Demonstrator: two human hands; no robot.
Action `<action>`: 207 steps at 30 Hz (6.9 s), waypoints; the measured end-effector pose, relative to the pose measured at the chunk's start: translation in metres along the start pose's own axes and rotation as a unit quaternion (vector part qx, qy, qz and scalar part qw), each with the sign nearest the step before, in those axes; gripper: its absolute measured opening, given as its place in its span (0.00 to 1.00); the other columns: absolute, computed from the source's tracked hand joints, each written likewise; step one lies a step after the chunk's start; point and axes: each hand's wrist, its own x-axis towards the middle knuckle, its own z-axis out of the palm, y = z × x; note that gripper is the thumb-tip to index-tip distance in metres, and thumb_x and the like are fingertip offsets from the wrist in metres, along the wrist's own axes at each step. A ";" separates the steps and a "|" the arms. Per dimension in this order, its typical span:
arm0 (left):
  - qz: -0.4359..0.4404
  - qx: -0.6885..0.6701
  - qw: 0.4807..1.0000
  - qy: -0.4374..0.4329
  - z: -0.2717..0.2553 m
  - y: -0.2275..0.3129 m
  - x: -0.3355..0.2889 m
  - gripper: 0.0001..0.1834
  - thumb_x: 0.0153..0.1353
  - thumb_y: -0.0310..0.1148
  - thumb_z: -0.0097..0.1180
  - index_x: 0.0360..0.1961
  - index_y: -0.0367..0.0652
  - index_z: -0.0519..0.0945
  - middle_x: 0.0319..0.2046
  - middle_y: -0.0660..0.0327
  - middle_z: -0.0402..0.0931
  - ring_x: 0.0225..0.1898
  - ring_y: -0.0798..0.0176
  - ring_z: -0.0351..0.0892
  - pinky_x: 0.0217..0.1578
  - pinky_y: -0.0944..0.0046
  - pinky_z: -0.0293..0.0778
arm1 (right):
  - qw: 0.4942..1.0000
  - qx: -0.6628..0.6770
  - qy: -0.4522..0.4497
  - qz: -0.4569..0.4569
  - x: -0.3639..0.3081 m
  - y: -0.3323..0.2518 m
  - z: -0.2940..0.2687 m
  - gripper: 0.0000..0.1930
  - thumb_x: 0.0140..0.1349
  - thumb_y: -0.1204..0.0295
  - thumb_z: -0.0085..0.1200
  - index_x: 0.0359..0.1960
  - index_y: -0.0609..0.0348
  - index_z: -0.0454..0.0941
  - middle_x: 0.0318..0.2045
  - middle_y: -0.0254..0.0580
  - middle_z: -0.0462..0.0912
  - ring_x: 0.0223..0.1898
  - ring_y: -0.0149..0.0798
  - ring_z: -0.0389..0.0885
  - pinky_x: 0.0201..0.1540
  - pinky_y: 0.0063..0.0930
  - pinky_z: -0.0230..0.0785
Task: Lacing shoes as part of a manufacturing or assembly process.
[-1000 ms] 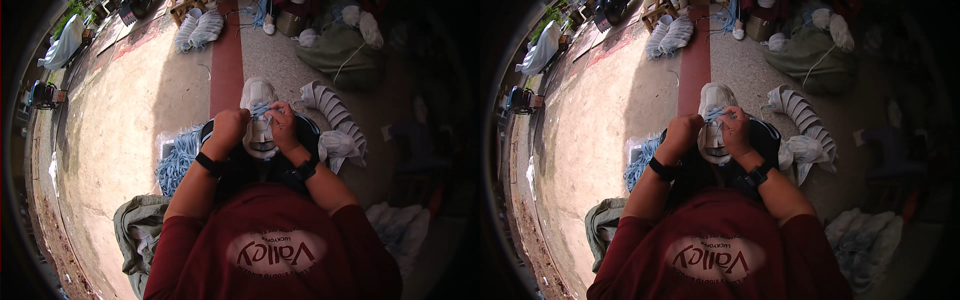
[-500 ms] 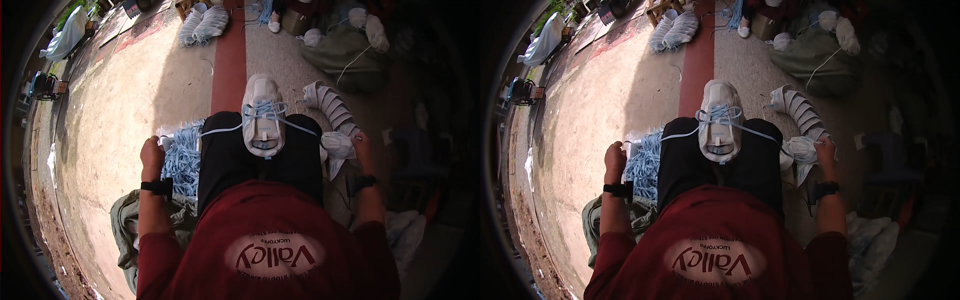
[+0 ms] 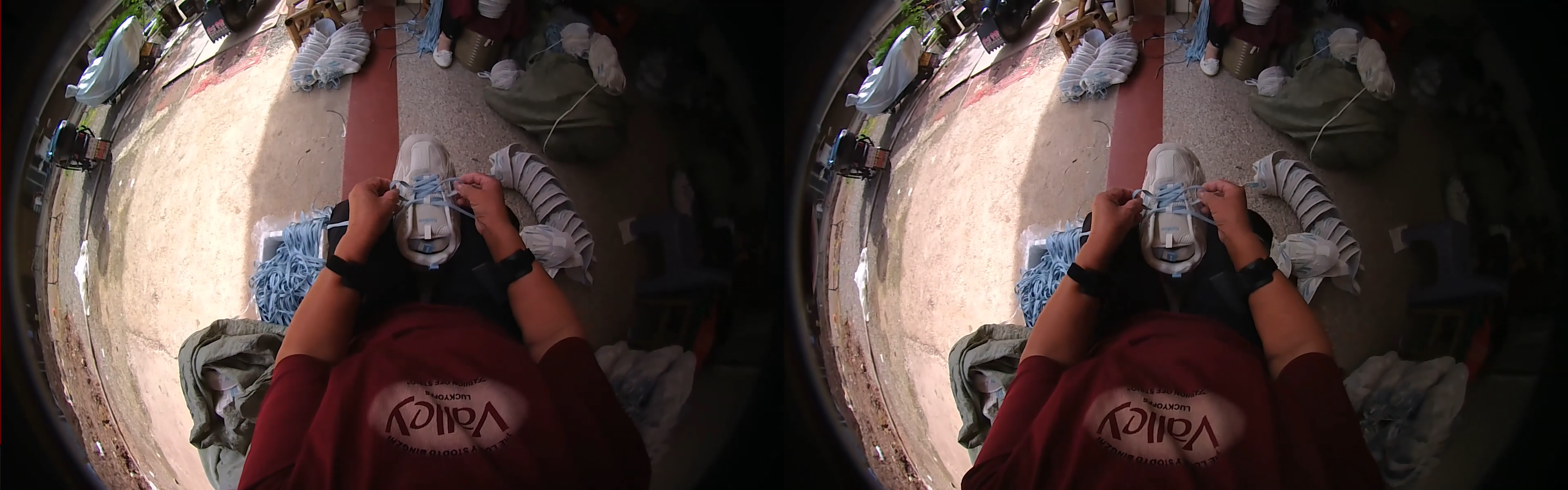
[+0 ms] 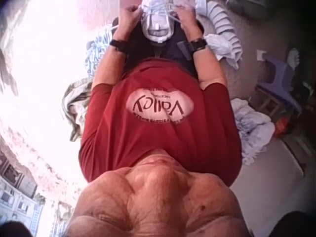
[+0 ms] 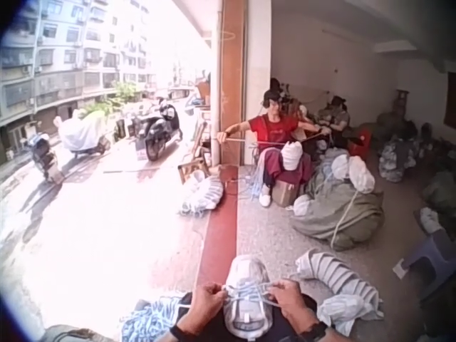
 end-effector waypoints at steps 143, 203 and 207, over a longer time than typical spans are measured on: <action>0.057 0.153 0.984 -0.069 -0.002 0.017 -0.022 0.18 0.41 0.37 0.59 0.34 0.38 0.75 0.25 0.52 0.76 0.30 0.53 0.78 0.33 0.59 0.71 | 0.876 -0.396 -0.041 -0.271 -0.010 -0.015 0.033 0.05 0.42 0.79 0.49 0.24 0.59 0.69 0.23 0.49 0.72 0.29 0.53 0.74 0.30 0.44 0.66; 0.171 0.177 0.969 -0.035 -0.018 0.025 -0.011 0.09 0.45 0.34 0.62 0.23 0.42 0.77 0.22 0.57 0.76 0.28 0.52 0.77 0.29 0.57 0.71 | 0.912 -0.335 -0.191 -0.143 0.009 -0.022 0.002 0.05 0.51 0.74 0.54 0.24 0.61 0.70 0.10 0.36 0.67 0.13 0.35 0.67 0.18 0.30 0.61; 0.370 0.265 0.879 0.143 -0.041 0.029 -0.023 0.09 0.41 0.30 0.62 0.16 0.46 0.71 0.19 0.61 0.70 0.23 0.55 0.73 0.23 0.59 0.68 | 0.834 -0.440 -0.085 -0.322 -0.013 -0.015 0.018 0.08 0.49 0.72 0.56 0.27 0.60 0.71 0.18 0.50 0.73 0.21 0.54 0.73 0.28 0.42 0.66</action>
